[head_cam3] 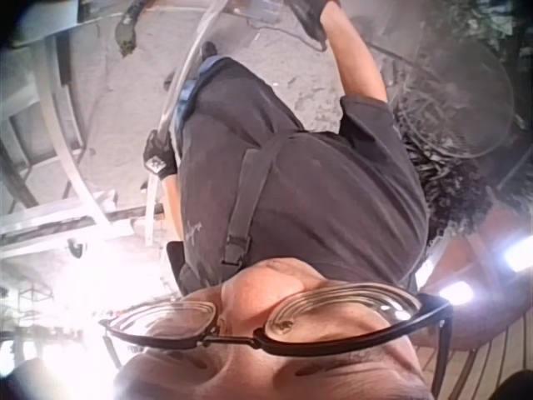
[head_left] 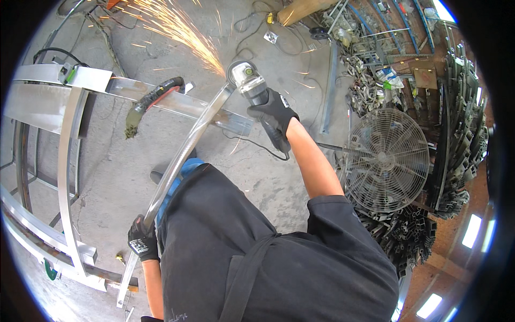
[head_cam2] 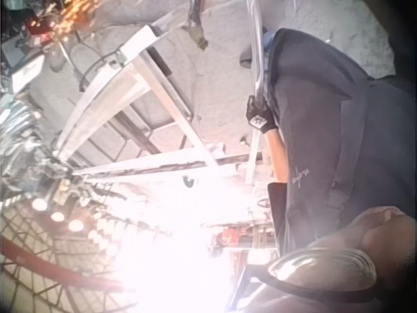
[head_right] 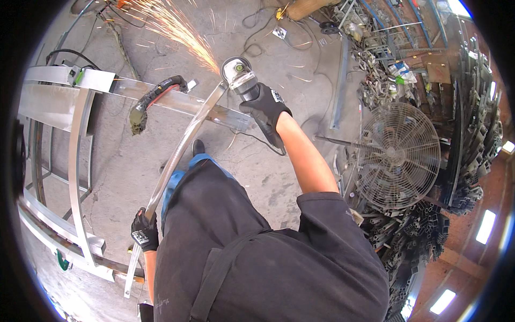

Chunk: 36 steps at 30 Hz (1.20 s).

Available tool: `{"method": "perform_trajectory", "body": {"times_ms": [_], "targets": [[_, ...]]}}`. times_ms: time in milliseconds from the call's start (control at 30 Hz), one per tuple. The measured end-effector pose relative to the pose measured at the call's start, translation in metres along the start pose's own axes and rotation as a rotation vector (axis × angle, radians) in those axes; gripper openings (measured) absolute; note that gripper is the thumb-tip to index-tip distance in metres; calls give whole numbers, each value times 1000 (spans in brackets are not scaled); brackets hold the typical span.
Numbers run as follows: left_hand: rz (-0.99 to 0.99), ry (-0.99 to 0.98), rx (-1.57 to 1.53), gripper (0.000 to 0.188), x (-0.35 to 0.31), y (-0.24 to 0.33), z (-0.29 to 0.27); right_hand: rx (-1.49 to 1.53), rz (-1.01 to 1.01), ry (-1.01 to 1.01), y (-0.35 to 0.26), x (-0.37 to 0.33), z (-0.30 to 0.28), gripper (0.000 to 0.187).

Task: The person grinds a metal bar with an angle grinder, then welds the bar to a metal frame using a welding torch. The person handles the metal bar and tools while working in a workshop.

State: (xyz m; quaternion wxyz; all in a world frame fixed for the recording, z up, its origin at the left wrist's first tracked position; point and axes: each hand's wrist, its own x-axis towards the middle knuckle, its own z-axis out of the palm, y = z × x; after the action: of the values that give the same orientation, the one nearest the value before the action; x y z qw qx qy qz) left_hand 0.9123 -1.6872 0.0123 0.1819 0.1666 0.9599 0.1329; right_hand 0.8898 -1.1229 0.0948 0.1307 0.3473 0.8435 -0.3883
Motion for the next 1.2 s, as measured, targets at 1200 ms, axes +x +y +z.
{"method": "perform_trajectory", "body": {"times_ms": [1200], "targets": [[48, 48, -3, 38, 2, 0, 4, -107, -2, 35, 5, 3, 7, 70]]}}
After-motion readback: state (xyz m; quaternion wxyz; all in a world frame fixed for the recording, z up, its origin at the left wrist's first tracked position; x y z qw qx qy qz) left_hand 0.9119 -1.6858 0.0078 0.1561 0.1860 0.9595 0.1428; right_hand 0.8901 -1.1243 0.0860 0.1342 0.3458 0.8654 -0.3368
